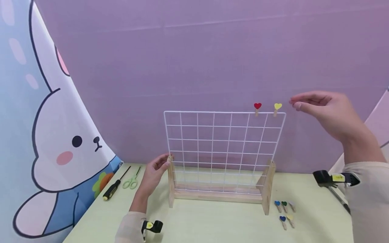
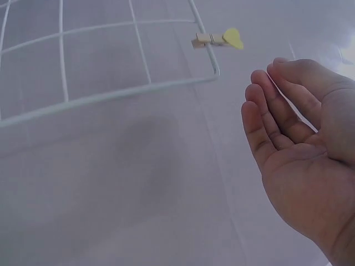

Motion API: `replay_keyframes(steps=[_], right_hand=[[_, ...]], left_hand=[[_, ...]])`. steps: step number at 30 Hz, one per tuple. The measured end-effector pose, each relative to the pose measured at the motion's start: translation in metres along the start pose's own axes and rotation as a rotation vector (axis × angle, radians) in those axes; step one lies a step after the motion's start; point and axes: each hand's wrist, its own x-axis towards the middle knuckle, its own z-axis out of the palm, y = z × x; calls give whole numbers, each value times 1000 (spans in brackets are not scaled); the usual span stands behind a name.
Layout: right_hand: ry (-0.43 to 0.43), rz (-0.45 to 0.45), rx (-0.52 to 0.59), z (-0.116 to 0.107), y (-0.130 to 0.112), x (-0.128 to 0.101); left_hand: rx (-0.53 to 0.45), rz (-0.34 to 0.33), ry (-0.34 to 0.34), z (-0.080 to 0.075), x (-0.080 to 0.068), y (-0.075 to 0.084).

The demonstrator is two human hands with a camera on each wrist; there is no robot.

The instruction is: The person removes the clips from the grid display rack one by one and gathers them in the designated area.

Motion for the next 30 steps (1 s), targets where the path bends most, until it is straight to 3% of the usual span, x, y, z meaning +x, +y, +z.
replay_keyframes(steps=[16, 30], right_hand=[[-91, -44, 129, 26, -25, 29], [-148, -48, 121, 47, -38, 41]], left_hand=[[-16, -4, 5, 0, 3, -1], [-5, 16, -1, -4, 2, 1]])
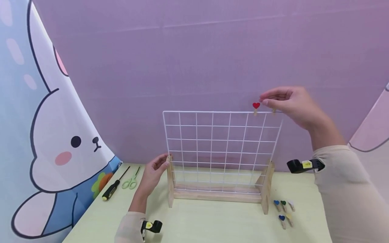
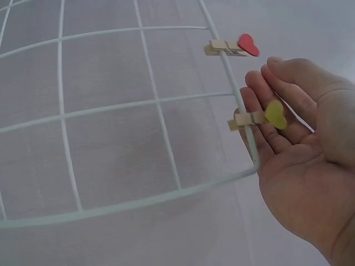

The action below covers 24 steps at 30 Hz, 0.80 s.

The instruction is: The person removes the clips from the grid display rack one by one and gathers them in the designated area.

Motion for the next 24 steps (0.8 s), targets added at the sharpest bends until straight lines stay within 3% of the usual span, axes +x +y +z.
replay_keyframes(steps=[15, 24], right_hand=[[-74, 71, -118, 10, -2, 4], [-56, 116, -136, 12, -4, 3]], left_hand=[[6, -5, 7, 3, 0, 2], [-1, -10, -2, 4, -1, 2]])
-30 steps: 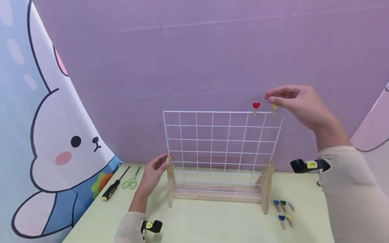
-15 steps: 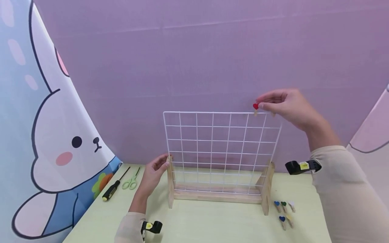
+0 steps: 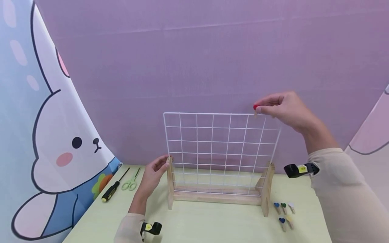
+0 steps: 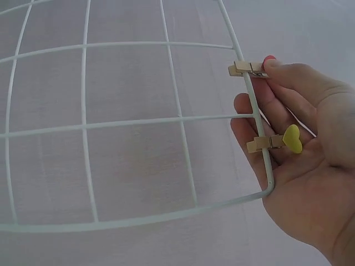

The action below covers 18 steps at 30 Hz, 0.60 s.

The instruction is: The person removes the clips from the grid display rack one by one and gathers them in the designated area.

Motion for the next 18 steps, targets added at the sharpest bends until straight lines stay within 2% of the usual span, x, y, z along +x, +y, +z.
replay_keyframes(steps=[7, 18], right_hand=[[35, -3, 12, 2, -1, -1], [102, -57, 56, 6, 1, -1]], left_hand=[[4, 7, 0, -1, 0, 0], [-1, 12, 4, -2, 1, 0]])
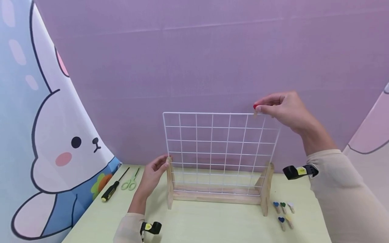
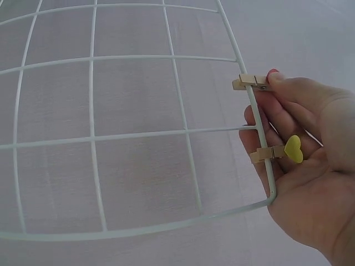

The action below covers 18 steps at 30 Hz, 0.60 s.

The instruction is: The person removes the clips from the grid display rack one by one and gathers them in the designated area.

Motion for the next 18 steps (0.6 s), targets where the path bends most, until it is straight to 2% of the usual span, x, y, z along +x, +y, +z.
replay_keyframes(steps=[12, 18], right_hand=[[88, -80, 101, -17, -8, -8], [122, -92, 205, -29, -5, -13]], left_hand=[[11, -10, 16, 2, 4, 1], [4, -8, 4, 1, 2, 1]])
